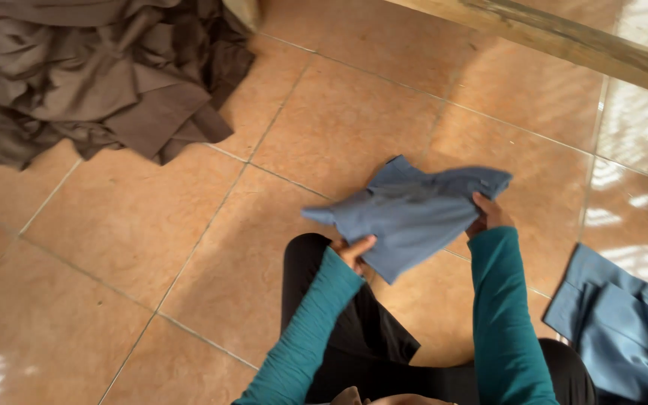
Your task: Folding blue trousers into neat rectangles on the floor.
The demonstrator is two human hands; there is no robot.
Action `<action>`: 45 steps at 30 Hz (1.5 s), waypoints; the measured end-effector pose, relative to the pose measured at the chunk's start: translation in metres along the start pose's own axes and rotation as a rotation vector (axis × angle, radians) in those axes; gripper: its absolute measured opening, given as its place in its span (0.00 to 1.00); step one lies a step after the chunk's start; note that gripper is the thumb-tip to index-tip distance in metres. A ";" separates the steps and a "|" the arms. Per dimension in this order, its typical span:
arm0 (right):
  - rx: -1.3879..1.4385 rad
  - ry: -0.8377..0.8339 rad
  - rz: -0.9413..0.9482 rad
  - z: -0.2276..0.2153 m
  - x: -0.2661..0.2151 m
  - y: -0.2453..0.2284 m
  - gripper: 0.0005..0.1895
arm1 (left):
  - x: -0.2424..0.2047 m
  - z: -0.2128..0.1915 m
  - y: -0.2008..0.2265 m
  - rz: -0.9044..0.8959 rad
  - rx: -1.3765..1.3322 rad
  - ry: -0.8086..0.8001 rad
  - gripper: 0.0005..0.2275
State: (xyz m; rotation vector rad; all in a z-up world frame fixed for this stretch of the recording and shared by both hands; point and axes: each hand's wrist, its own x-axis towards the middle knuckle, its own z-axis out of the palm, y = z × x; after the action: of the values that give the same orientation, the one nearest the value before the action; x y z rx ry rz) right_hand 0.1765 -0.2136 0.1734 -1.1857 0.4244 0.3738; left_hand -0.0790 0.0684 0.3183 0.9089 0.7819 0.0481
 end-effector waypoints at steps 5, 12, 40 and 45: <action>0.118 -0.443 -0.075 0.192 -0.053 -0.002 0.39 | 0.009 -0.115 0.051 0.558 -0.315 0.078 0.23; -0.040 -0.514 0.105 0.351 -0.137 0.130 0.38 | -0.077 -0.272 0.069 0.644 -0.334 0.309 0.32; -0.783 -0.408 -0.066 0.160 -0.131 0.164 0.15 | 0.099 -0.318 -0.076 0.950 1.228 0.902 0.17; -0.978 -0.349 -0.053 0.115 -0.168 0.151 0.15 | 0.185 -0.241 -0.015 0.337 1.485 0.408 0.19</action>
State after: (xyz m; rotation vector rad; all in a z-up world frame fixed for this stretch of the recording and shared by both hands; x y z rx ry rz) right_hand -0.0286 -0.0649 0.1732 -2.0229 -0.1372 0.7727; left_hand -0.0991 0.2898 0.1106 2.4945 0.9961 -0.0727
